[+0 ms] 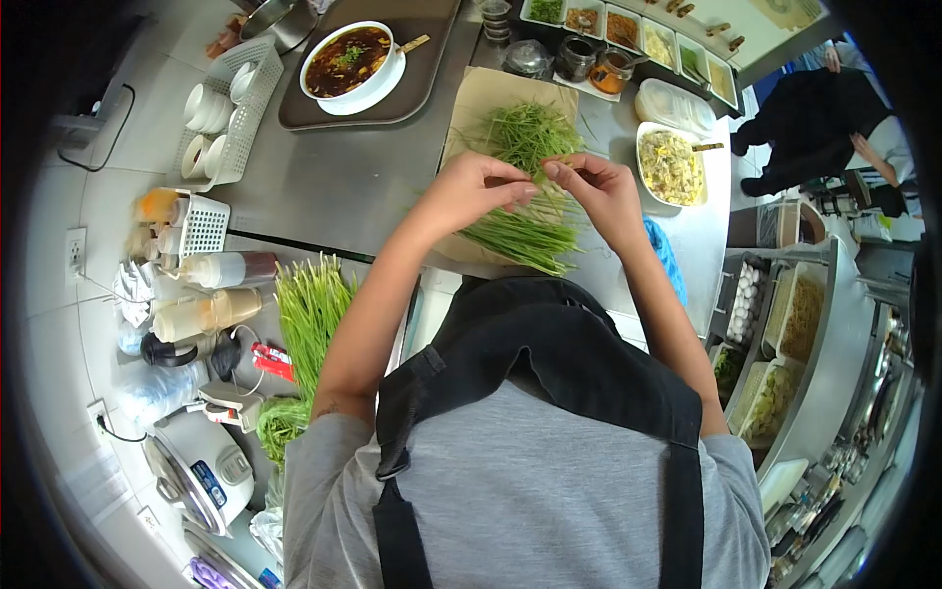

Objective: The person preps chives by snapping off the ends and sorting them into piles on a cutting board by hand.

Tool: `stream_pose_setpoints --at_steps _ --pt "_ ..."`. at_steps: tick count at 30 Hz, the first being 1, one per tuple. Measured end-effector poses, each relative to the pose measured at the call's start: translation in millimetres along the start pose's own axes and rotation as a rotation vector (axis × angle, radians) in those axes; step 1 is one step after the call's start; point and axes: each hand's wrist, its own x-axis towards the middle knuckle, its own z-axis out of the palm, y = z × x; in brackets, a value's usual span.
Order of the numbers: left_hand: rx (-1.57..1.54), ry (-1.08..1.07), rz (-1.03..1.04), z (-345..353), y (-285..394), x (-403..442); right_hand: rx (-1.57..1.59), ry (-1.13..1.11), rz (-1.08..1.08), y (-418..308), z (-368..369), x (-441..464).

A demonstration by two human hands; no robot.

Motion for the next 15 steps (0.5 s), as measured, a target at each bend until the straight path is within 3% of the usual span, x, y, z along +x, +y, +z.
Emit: stream_pose_setpoints --at_steps 5,9,12,15 --pt "0.163 0.091 0.039 -7.8 4.8 -2.3 -0.22 -0.033 -0.12 -25.2 -6.1 8.9" --pt "0.343 0.164 0.038 -16.4 17.7 -13.4 -0.58 -0.163 -0.394 -43.6 -16.1 18.4" --pt "0.38 0.209 0.051 -19.9 13.0 -13.3 -0.658 -0.236 -0.45 -45.7 -18.3 28.1" --pt "0.311 0.242 0.066 -16.4 6.0 -14.8 -0.382 -0.196 -0.327 -34.9 -5.8 31.6"
